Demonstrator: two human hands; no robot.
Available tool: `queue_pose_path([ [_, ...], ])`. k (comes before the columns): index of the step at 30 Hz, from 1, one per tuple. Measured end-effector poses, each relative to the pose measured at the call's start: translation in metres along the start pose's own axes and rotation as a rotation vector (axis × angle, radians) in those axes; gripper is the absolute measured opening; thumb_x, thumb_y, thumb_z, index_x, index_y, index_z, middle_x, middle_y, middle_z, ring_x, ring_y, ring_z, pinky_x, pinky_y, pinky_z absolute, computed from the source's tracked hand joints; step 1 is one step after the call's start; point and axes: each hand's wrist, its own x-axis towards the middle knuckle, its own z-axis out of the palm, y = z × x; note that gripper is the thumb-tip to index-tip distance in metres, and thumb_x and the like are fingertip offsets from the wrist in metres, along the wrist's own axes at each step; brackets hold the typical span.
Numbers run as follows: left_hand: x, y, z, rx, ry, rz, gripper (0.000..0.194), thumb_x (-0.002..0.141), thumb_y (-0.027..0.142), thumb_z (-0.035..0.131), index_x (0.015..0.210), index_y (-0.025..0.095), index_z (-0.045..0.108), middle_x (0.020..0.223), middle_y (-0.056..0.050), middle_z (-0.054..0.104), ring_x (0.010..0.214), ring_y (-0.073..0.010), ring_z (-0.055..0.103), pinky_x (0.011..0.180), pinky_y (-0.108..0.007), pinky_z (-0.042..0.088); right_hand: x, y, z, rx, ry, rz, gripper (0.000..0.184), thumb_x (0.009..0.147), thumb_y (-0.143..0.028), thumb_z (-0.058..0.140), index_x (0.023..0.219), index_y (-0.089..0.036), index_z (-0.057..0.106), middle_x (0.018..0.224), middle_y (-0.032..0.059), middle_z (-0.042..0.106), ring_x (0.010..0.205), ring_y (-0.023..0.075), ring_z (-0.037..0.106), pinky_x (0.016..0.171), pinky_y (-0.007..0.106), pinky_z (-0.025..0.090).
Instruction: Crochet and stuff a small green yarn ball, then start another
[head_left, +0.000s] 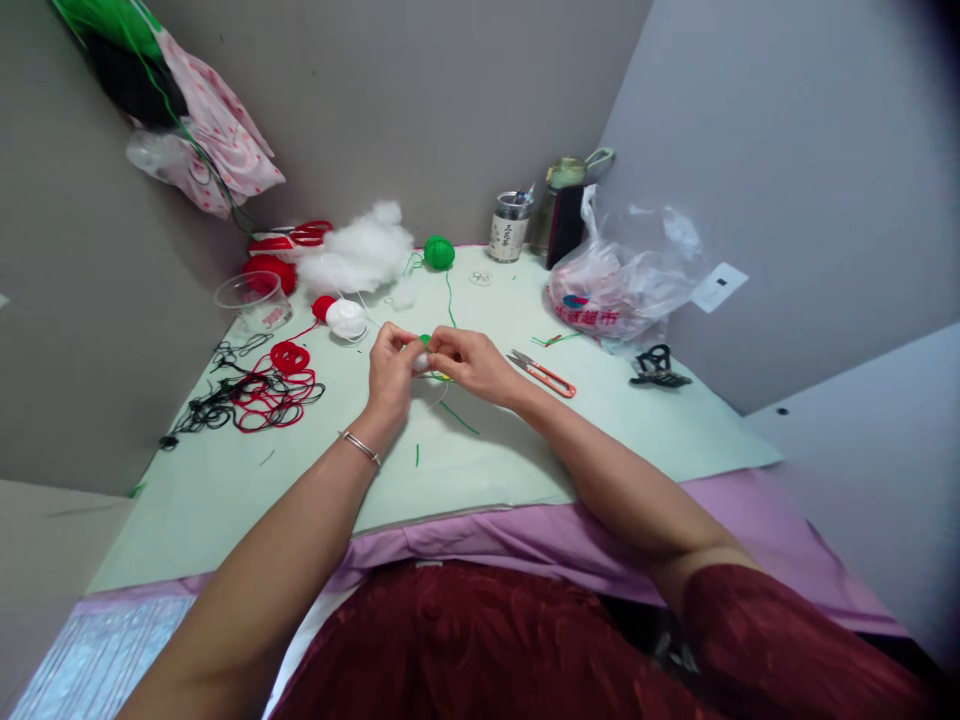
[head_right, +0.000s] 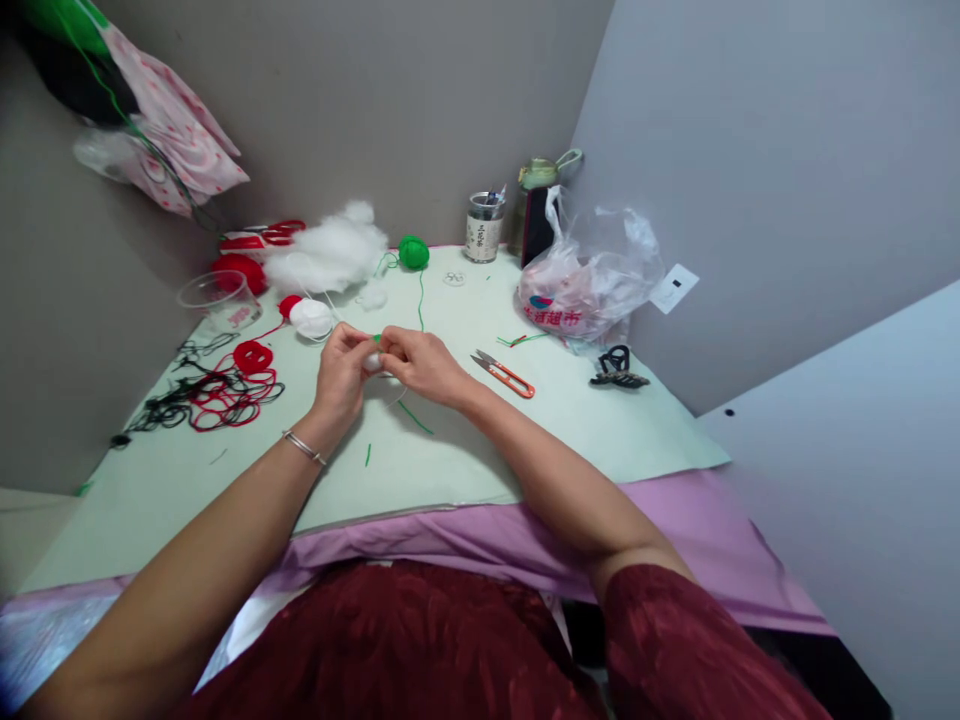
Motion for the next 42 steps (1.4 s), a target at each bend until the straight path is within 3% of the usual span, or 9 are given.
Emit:
queue_pose_path([
  [5, 0.001, 0.004, -0.001, -0.026, -0.007, -0.015, 0.029, 0.072, 0.027, 0.077, 0.085, 0.023, 0.051, 0.084, 0.004, 0.060, 0.072, -0.0128, 0.063, 0.071, -0.030, 0.057, 0.003, 0.003, -0.013, -0.043, 0.176, -0.045, 0.019, 0.088, -0.035, 0.068, 0.076, -0.021, 0.065, 0.085, 0.0019, 0.063, 0.081, 0.0172, 0.052, 0.076, 0.031, 0.037],
  [8, 0.001, 0.004, 0.000, -0.020, -0.020, -0.019, 0.030, 0.073, 0.028, 0.079, 0.084, 0.023, 0.052, 0.082, 0.004, 0.060, 0.071, -0.0129, 0.064, 0.070, -0.029, 0.057, 0.002, -0.002, -0.017, 0.201, 0.194, -0.149, 0.026, 0.088, -0.038, 0.069, 0.070, -0.021, 0.059, 0.101, 0.0063, 0.067, 0.096, 0.0200, 0.060, 0.085, 0.033, 0.046],
  [12, -0.001, 0.003, 0.002, -0.018, -0.031, -0.033, 0.028, 0.074, 0.027, 0.079, 0.083, 0.023, 0.053, 0.080, 0.004, 0.059, 0.067, -0.0123, 0.063, 0.065, -0.027, 0.055, 0.003, -0.005, -0.016, 0.566, 0.092, -0.052, 0.026, 0.086, -0.040, 0.065, 0.078, -0.023, 0.047, 0.106, 0.0055, 0.068, 0.072, 0.0138, 0.061, 0.064, 0.030, 0.047],
  [14, -0.003, 0.004, 0.003, -0.028, -0.040, -0.042, 0.026, 0.075, 0.026, 0.077, 0.084, 0.023, 0.053, 0.081, 0.004, 0.061, 0.068, -0.0129, 0.064, 0.067, -0.028, 0.056, 0.004, -0.001, -0.016, 0.486, 0.161, -0.001, 0.021, 0.083, -0.036, 0.063, 0.090, -0.024, 0.048, 0.112, 0.0051, 0.068, 0.061, 0.0098, 0.053, 0.058, 0.028, 0.043],
  [16, -0.003, 0.006, 0.004, -0.036, -0.042, -0.046, 0.024, 0.075, 0.025, 0.075, 0.084, 0.023, 0.053, 0.081, 0.004, 0.061, 0.070, -0.0133, 0.064, 0.070, -0.029, 0.057, 0.005, 0.003, -0.016, 0.246, 0.205, 0.010, 0.020, 0.081, -0.030, 0.060, 0.098, -0.023, 0.051, 0.109, 0.0037, 0.067, 0.061, 0.0097, 0.050, 0.061, 0.028, 0.041],
  [20, -0.004, 0.009, 0.002, -0.034, -0.030, -0.045, 0.021, 0.075, 0.022, 0.076, 0.081, 0.022, 0.056, 0.079, 0.003, 0.059, 0.072, -0.0125, 0.060, 0.067, -0.025, 0.051, 0.004, 0.006, -0.012, -0.043, 0.122, 0.005, 0.008, 0.083, -0.028, 0.062, 0.083, -0.021, 0.057, 0.075, -0.0021, 0.060, 0.067, 0.0137, 0.047, 0.068, 0.029, 0.035],
  [25, -0.004, 0.007, 0.002, -0.048, -0.033, -0.080, 0.017, 0.074, 0.019, 0.075, 0.078, 0.022, 0.059, 0.075, 0.003, 0.059, 0.069, -0.0123, 0.057, 0.063, -0.023, 0.049, 0.004, 0.004, -0.006, -0.080, 0.082, 0.024, 0.018, 0.089, -0.032, 0.059, 0.074, -0.021, 0.055, 0.066, -0.0042, 0.050, 0.067, 0.0135, 0.043, 0.068, 0.028, 0.030],
  [34, -0.010, 0.011, 0.006, -0.127, -0.150, -0.131, 0.025, 0.076, 0.029, 0.082, 0.076, 0.020, 0.059, 0.080, 0.002, 0.064, 0.077, -0.0119, 0.062, 0.073, -0.023, 0.055, 0.007, 0.009, -0.006, -0.099, 0.193, 0.128, 0.021, 0.084, -0.032, 0.062, 0.069, -0.022, 0.051, 0.059, -0.0068, 0.040, 0.061, 0.0123, 0.035, 0.062, 0.029, 0.024],
  [42, -0.006, 0.009, 0.004, -0.101, -0.172, -0.170, 0.038, 0.066, 0.030, 0.091, 0.080, 0.020, 0.057, 0.079, 0.002, 0.065, 0.074, -0.0129, 0.065, 0.068, -0.025, 0.056, 0.004, 0.008, -0.015, -0.081, 0.111, 0.045, 0.020, 0.091, -0.034, 0.052, 0.076, -0.021, 0.053, 0.069, -0.0034, 0.051, 0.068, 0.0140, 0.043, 0.068, 0.028, 0.030],
])
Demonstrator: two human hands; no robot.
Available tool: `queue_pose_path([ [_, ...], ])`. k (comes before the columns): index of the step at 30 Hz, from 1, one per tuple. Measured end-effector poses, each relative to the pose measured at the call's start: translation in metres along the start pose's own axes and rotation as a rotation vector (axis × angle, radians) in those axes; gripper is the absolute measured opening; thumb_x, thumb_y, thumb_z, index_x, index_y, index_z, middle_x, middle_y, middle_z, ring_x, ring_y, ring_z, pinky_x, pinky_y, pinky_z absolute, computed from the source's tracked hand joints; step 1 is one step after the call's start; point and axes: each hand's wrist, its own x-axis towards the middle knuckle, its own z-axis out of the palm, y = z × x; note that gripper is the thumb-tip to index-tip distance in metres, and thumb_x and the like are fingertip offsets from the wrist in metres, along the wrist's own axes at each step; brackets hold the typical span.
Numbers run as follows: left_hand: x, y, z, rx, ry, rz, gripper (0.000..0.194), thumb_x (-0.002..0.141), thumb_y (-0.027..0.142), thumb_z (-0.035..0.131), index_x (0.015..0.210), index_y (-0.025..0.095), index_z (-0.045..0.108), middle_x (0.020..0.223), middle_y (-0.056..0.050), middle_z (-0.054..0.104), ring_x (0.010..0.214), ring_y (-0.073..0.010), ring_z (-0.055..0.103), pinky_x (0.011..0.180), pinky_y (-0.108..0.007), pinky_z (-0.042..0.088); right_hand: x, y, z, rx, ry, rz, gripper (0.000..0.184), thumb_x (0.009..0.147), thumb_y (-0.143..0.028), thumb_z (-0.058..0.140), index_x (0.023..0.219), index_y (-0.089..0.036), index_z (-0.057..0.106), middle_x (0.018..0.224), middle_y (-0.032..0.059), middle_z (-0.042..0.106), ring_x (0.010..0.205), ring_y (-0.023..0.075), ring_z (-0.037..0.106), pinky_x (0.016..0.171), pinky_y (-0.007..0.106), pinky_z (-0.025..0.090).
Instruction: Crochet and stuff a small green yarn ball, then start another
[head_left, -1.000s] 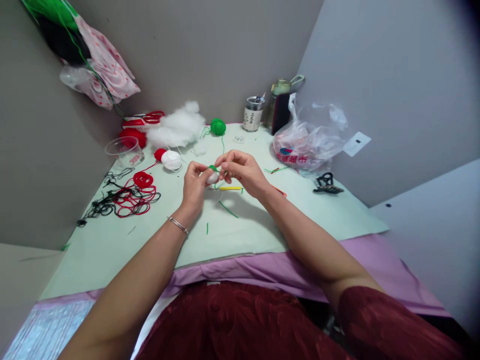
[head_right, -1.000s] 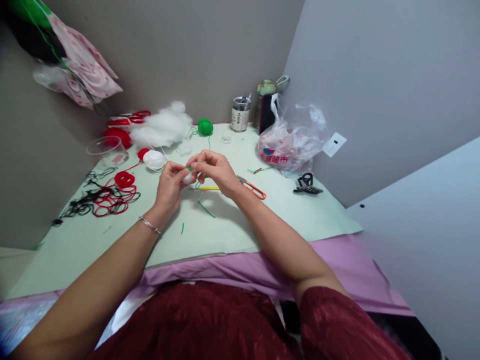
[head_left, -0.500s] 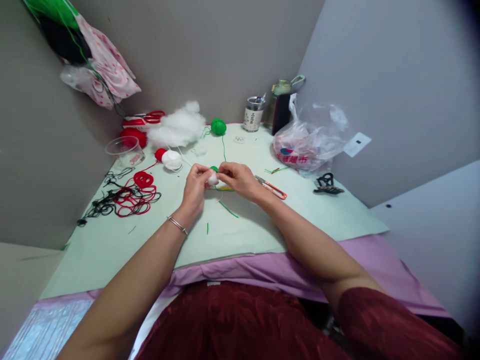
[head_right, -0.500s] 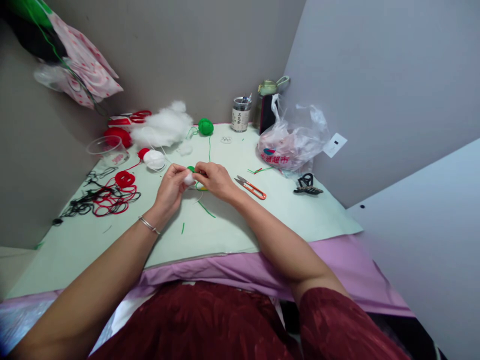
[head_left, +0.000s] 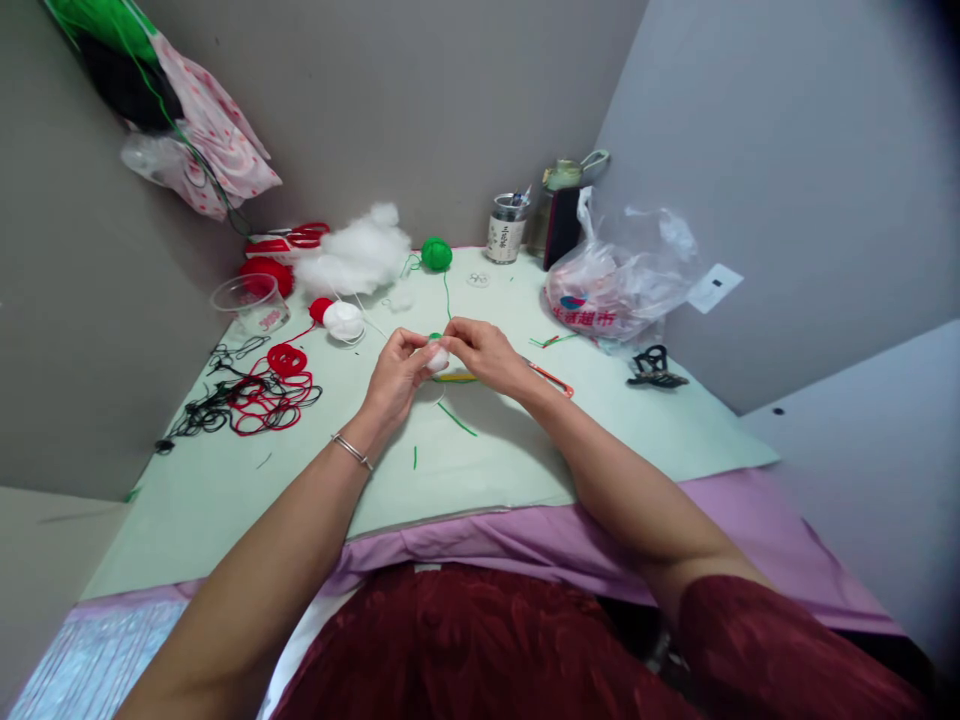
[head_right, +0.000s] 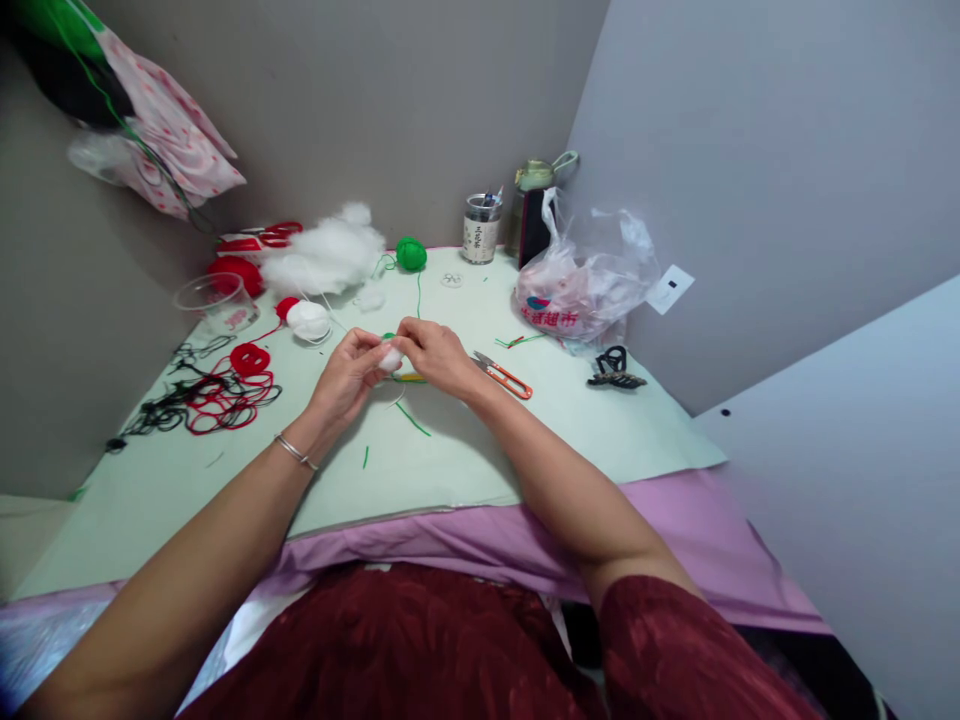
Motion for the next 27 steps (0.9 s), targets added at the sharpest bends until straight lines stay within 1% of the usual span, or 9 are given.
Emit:
queue_pose_path([
  [3, 0.004, -0.005, -0.001, 0.038, 0.069, 0.027, 0.035, 0.068, 0.027, 0.087, 0.079, 0.021, 0.055, 0.074, 0.005, 0.061, 0.065, -0.0115, 0.062, 0.060, -0.023, 0.053, -0.002, -0.006, 0.001, -0.003, -0.043, -0.017, 0.018, 0.091, -0.030, 0.049, 0.077, -0.021, 0.056, 0.072, -0.0019, 0.054, 0.071, 0.0154, 0.048, 0.070, 0.029, 0.031],
  [6, 0.006, -0.009, -0.002, 0.078, 0.142, 0.064, 0.033, 0.068, 0.022, 0.084, 0.077, 0.021, 0.053, 0.072, 0.006, 0.058, 0.058, -0.0105, 0.057, 0.052, -0.023, 0.049, -0.004, -0.011, 0.008, -0.011, -0.070, -0.023, 0.017, 0.090, -0.026, 0.049, 0.077, -0.020, 0.058, 0.071, -0.0014, 0.056, 0.070, 0.0156, 0.048, 0.069, 0.029, 0.030],
  [11, 0.006, -0.008, -0.003, 0.080, 0.199, 0.092, 0.029, 0.068, 0.016, 0.078, 0.074, 0.021, 0.050, 0.071, 0.007, 0.056, 0.056, -0.0090, 0.052, 0.051, -0.021, 0.045, -0.007, -0.016, 0.018, -0.014, -0.079, -0.050, 0.014, 0.090, -0.023, 0.050, 0.079, -0.020, 0.058, 0.068, -0.0023, 0.056, 0.067, 0.0147, 0.046, 0.069, 0.029, 0.030],
  [14, 0.005, -0.004, -0.003, 0.046, 0.187, 0.062, 0.024, 0.069, 0.016, 0.072, 0.071, 0.021, 0.048, 0.066, 0.006, 0.053, 0.059, -0.0097, 0.053, 0.054, -0.020, 0.046, -0.007, -0.014, 0.014, -0.009, -0.078, -0.078, 0.005, 0.087, -0.021, 0.055, 0.083, -0.021, 0.057, 0.068, -0.0041, 0.054, 0.066, 0.0136, 0.043, 0.068, 0.028, 0.030],
  [16, 0.004, -0.001, -0.002, 0.018, 0.161, 0.035, 0.022, 0.069, 0.017, 0.071, 0.072, 0.021, 0.049, 0.067, 0.005, 0.055, 0.061, -0.0106, 0.056, 0.058, -0.021, 0.050, -0.005, -0.010, 0.008, 0.000, -0.087, -0.100, 0.001, 0.084, -0.021, 0.058, 0.085, -0.021, 0.058, 0.068, -0.0054, 0.051, 0.065, 0.0129, 0.041, 0.068, 0.027, 0.029],
  [18, 0.003, 0.002, -0.001, -0.006, 0.130, 0.013, 0.022, 0.070, 0.019, 0.072, 0.075, 0.021, 0.051, 0.071, 0.004, 0.060, 0.064, -0.0114, 0.060, 0.061, -0.023, 0.053, -0.003, -0.006, 0.001, 0.025, -0.104, -0.117, 0.004, 0.086, -0.024, 0.059, 0.087, -0.021, 0.060, 0.068, -0.0062, 0.047, 0.065, 0.0125, 0.039, 0.067, 0.027, 0.029],
  [21, 0.002, 0.004, 0.001, -0.027, 0.102, -0.008, 0.024, 0.071, 0.022, 0.075, 0.077, 0.021, 0.052, 0.075, 0.003, 0.064, 0.064, -0.0111, 0.062, 0.061, -0.022, 0.054, 0.002, 0.003, -0.003, 0.116, -0.098, -0.116, 0.012, 0.089, -0.032, 0.060, 0.089, -0.020, 0.062, 0.063, -0.0078, 0.037, 0.063, 0.0123, 0.035, 0.064, 0.028, 0.026],
  [23, 0.001, 0.004, 0.001, -0.032, 0.093, -0.016, 0.025, 0.071, 0.022, 0.076, 0.077, 0.021, 0.052, 0.075, 0.002, 0.064, 0.063, -0.0107, 0.061, 0.059, -0.021, 0.053, 0.004, 0.009, 0.000, 0.154, -0.074, -0.106, 0.014, 0.088, -0.034, 0.063, 0.086, -0.020, 0.060, 0.062, -0.0087, 0.034, 0.062, 0.0120, 0.032, 0.062, 0.028, 0.024],
  [27, 0.000, 0.003, 0.000, -0.038, 0.082, -0.004, 0.025, 0.072, 0.021, 0.076, 0.075, 0.021, 0.051, 0.073, 0.004, 0.062, 0.063, -0.0101, 0.061, 0.059, -0.020, 0.053, 0.006, 0.015, 0.009, 0.170, -0.035, -0.075, 0.017, 0.085, -0.034, 0.067, 0.080, -0.021, 0.056, 0.062, -0.0090, 0.035, 0.062, 0.0112, 0.031, 0.062, 0.028, 0.023],
])
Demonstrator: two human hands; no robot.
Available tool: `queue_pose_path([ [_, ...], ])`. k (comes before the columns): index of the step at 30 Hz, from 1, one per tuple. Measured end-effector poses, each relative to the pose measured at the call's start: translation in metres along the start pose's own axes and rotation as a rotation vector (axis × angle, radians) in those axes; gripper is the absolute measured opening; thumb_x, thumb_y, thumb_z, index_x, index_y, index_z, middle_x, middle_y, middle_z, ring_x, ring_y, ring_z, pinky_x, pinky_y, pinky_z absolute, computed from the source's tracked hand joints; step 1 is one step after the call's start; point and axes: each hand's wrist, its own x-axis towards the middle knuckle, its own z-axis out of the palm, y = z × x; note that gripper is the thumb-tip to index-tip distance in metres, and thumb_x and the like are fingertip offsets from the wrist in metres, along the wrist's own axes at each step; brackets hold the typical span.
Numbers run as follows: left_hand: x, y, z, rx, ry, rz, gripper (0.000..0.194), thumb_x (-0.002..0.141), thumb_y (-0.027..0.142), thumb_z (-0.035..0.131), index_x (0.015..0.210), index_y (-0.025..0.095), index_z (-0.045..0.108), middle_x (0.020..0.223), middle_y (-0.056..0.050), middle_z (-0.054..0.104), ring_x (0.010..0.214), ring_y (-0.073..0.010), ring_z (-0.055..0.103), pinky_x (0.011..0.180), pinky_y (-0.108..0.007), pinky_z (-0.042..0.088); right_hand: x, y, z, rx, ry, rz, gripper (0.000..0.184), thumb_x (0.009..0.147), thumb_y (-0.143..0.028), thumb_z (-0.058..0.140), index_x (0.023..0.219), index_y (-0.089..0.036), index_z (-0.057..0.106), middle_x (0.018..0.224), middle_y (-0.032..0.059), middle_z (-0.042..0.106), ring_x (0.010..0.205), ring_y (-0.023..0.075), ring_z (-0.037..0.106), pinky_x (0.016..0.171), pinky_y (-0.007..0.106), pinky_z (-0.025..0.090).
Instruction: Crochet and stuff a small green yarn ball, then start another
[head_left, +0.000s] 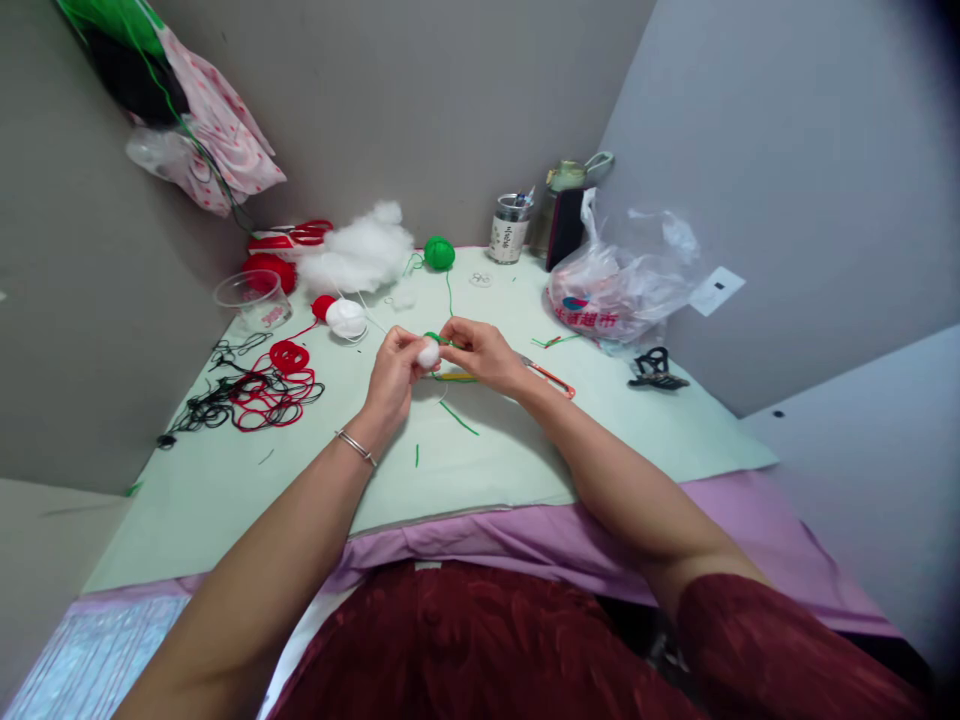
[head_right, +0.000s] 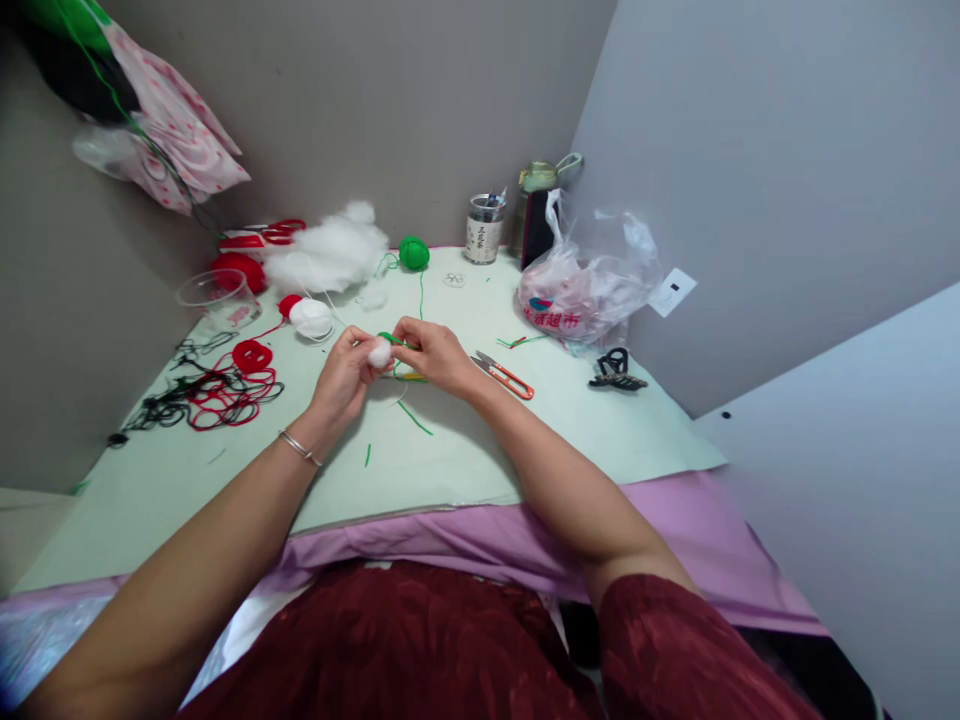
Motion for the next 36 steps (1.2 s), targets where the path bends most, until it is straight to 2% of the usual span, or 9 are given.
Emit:
queue_pose_path([
  [4, -0.002, 0.001, 0.000, -0.001, -0.027, 0.024, 0.030, 0.076, 0.023, 0.080, 0.074, 0.020, 0.050, 0.075, 0.004, 0.061, 0.065, -0.0095, 0.062, 0.064, -0.021, 0.056, 0.000, 0.001, 0.005, 0.031, 0.033, 0.043, 0.019, 0.083, -0.035, 0.066, 0.077, -0.021, 0.055, 0.058, -0.0095, 0.036, 0.059, 0.0109, 0.031, 0.060, 0.028, 0.022],
  [10, -0.004, 0.005, 0.002, 0.006, -0.117, 0.015, 0.039, 0.081, 0.038, 0.085, 0.075, 0.020, 0.051, 0.076, 0.004, 0.061, 0.069, -0.0097, 0.063, 0.070, -0.024, 0.059, 0.003, 0.003, 0.003, 0.060, 0.074, 0.114, 0.022, 0.080, -0.037, 0.064, 0.072, -0.022, 0.051, 0.054, -0.0095, 0.039, 0.056, 0.0102, 0.029, 0.057, 0.027, 0.022],
  [16, -0.003, 0.010, 0.001, 0.048, -0.175, -0.019, 0.038, 0.072, 0.031, 0.091, 0.080, 0.020, 0.055, 0.080, 0.001, 0.069, 0.072, -0.0127, 0.068, 0.072, -0.027, 0.059, 0.001, 0.001, 0.000, 0.040, 0.069, 0.140, 0.023, 0.081, -0.040, 0.065, 0.072, -0.022, 0.054, 0.057, -0.0074, 0.045, 0.057, 0.0108, 0.035, 0.058, 0.027, 0.025],
  [21, 0.000, 0.005, -0.001, 0.085, -0.120, 0.030, 0.030, 0.076, 0.027, 0.083, 0.079, 0.021, 0.053, 0.070, 0.003, 0.067, 0.060, -0.0110, 0.063, 0.061, -0.024, 0.053, -0.005, -0.017, -0.002, -0.036, 0.049, 0.124, 0.017, 0.083, -0.032, 0.063, 0.073, -0.022, 0.053, 0.057, -0.0079, 0.040, 0.060, 0.0118, 0.033, 0.060, 0.028, 0.024],
  [25, 0.006, -0.005, -0.001, 0.145, -0.033, 0.087, 0.031, 0.076, 0.021, 0.080, 0.076, 0.022, 0.049, 0.062, 0.006, 0.059, 0.052, -0.0104, 0.057, 0.053, -0.022, 0.045, -0.009, -0.029, 0.004, -0.108, 0.019, 0.102, 0.019, 0.090, -0.029, 0.055, 0.073, -0.022, 0.052, 0.064, -0.0045, 0.049, 0.064, 0.0138, 0.040, 0.065, 0.029, 0.028],
  [30, 0.013, -0.011, -0.004, 0.194, 0.079, 0.155, 0.034, 0.068, 0.011, 0.081, 0.075, 0.022, 0.050, 0.071, 0.007, 0.057, 0.059, -0.0087, 0.053, 0.053, -0.020, 0.041, -0.014, -0.036, 0.019, -0.192, 0.034, 0.110, 0.017, 0.093, -0.024, 0.051, 0.077, -0.022, 0.056, 0.070, -0.0006, 0.058, 0.069, 0.0171, 0.047, 0.071, 0.030, 0.031],
  [33, 0.013, -0.010, -0.005, 0.187, 0.083, 0.140, 0.031, 0.069, 0.014, 0.081, 0.074, 0.021, 0.052, 0.070, 0.007, 0.054, 0.058, -0.0092, 0.050, 0.052, -0.020, 0.039, -0.015, -0.039, 0.023, -0.200, 0.024, 0.107, 0.015, 0.094, -0.024, 0.050, 0.081, -0.022, 0.058, 0.073, -0.0003, 0.062, 0.069, 0.0166, 0.049, 0.072, 0.029, 0.033],
  [36, 0.010, -0.007, -0.006, 0.157, 0.058, 0.085, 0.026, 0.070, 0.017, 0.078, 0.072, 0.021, 0.052, 0.065, 0.007, 0.052, 0.058, -0.0100, 0.049, 0.052, -0.020, 0.038, -0.014, -0.037, 0.021, -0.194, 0.009, 0.112, 0.015, 0.092, -0.026, 0.051, 0.079, -0.022, 0.056, 0.068, -0.0028, 0.058, 0.065, 0.0149, 0.046, 0.069, 0.028, 0.032],
])
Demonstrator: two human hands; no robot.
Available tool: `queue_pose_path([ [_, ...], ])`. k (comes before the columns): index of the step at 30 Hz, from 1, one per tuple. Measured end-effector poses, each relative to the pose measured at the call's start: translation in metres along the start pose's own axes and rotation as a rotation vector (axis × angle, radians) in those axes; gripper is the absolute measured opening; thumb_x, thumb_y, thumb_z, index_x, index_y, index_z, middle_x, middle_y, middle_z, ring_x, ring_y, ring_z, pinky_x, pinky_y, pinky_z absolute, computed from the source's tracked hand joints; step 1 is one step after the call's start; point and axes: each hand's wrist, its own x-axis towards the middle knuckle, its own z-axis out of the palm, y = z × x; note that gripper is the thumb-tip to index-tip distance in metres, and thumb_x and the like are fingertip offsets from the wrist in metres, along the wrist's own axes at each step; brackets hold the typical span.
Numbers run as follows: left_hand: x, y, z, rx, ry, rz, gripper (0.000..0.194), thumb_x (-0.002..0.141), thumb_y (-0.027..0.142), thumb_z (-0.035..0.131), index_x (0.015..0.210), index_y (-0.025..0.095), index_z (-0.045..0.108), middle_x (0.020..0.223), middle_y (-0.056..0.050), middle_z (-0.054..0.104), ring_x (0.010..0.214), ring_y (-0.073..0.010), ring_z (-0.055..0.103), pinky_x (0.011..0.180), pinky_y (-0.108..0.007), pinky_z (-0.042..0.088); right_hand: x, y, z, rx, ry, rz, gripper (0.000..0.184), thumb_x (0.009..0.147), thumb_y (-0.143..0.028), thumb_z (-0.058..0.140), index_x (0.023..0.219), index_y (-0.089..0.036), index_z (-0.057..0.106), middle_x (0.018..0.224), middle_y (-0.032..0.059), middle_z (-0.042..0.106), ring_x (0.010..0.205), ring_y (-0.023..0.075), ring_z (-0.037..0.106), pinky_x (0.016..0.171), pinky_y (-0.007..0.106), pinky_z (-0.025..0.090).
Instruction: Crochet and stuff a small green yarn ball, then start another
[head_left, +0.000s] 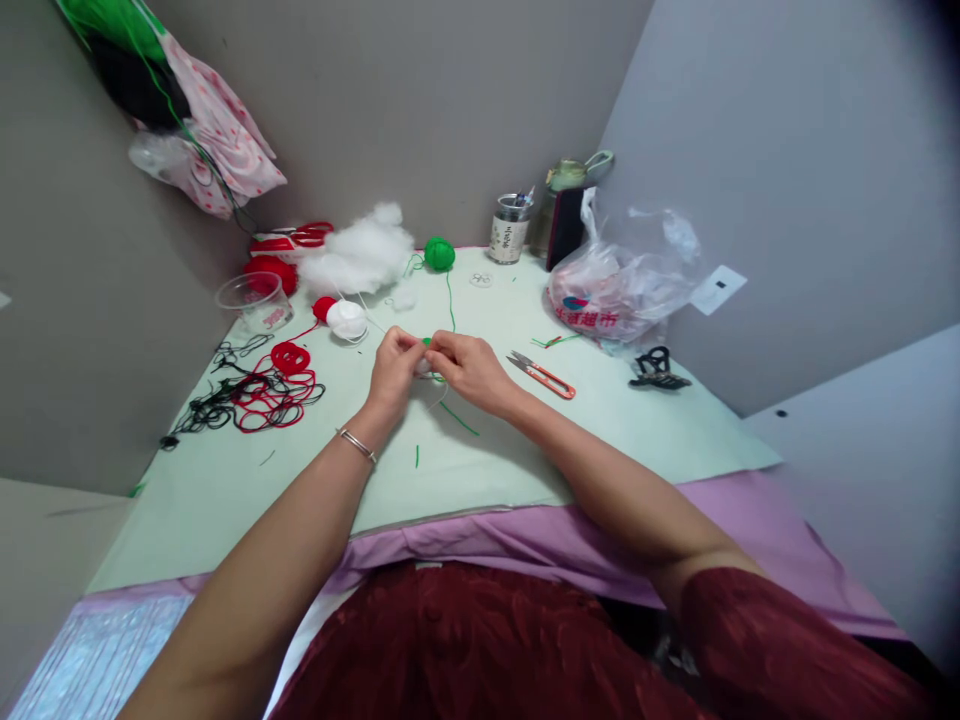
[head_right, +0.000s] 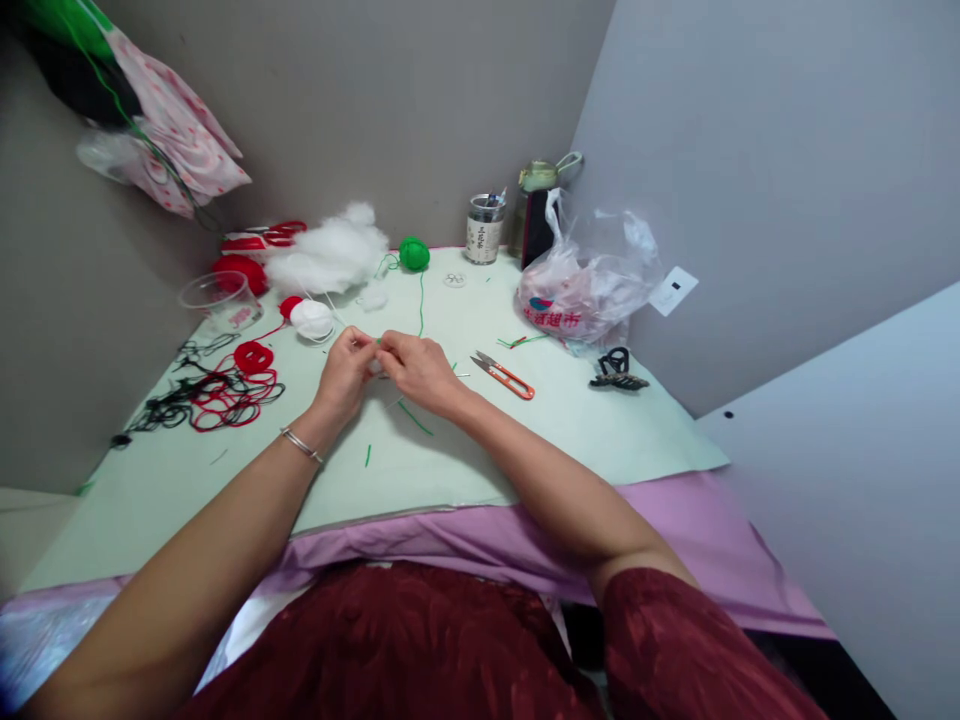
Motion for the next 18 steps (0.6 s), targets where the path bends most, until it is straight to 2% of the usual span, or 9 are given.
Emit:
queue_pose_path([
  [5, -0.004, 0.004, 0.001, -0.072, -0.055, -0.084, 0.024, 0.067, 0.016, 0.074, 0.070, 0.021, 0.050, 0.064, 0.006, 0.052, 0.058, -0.0099, 0.051, 0.053, -0.020, 0.040, 0.005, 0.010, -0.004, 0.004, -0.007, 0.051, 0.015, 0.085, -0.031, 0.061, 0.075, -0.023, 0.054, 0.058, -0.0075, 0.045, 0.061, 0.0132, 0.039, 0.064, 0.028, 0.027],
  [9, -0.008, 0.011, 0.003, -0.127, -0.114, -0.111, 0.026, 0.070, 0.018, 0.076, 0.071, 0.020, 0.050, 0.068, 0.004, 0.055, 0.062, -0.0097, 0.055, 0.056, -0.019, 0.045, 0.009, 0.019, -0.004, 0.026, 0.034, 0.106, 0.021, 0.083, -0.036, 0.064, 0.071, -0.023, 0.054, 0.054, -0.0077, 0.044, 0.058, 0.0129, 0.037, 0.063, 0.029, 0.024],
  [13, -0.010, 0.018, 0.003, -0.181, -0.167, -0.108, 0.030, 0.078, 0.028, 0.079, 0.071, 0.020, 0.050, 0.078, 0.003, 0.060, 0.073, -0.0106, 0.062, 0.068, -0.022, 0.055, 0.012, 0.026, -0.006, 0.118, 0.079, 0.141, 0.024, 0.084, -0.040, 0.062, 0.070, -0.022, 0.055, 0.055, -0.0069, 0.046, 0.057, 0.0122, 0.036, 0.060, 0.029, 0.024],
  [18, -0.005, 0.020, -0.002, -0.179, -0.189, -0.104, 0.031, 0.069, 0.022, 0.090, 0.078, 0.019, 0.061, 0.089, -0.001, 0.069, 0.081, -0.0123, 0.067, 0.079, -0.025, 0.058, 0.015, 0.028, -0.010, 0.279, 0.092, 0.146, 0.024, 0.080, -0.042, 0.061, 0.069, -0.021, 0.055, 0.057, -0.0072, 0.041, 0.058, 0.0113, 0.033, 0.058, 0.027, 0.027],
])
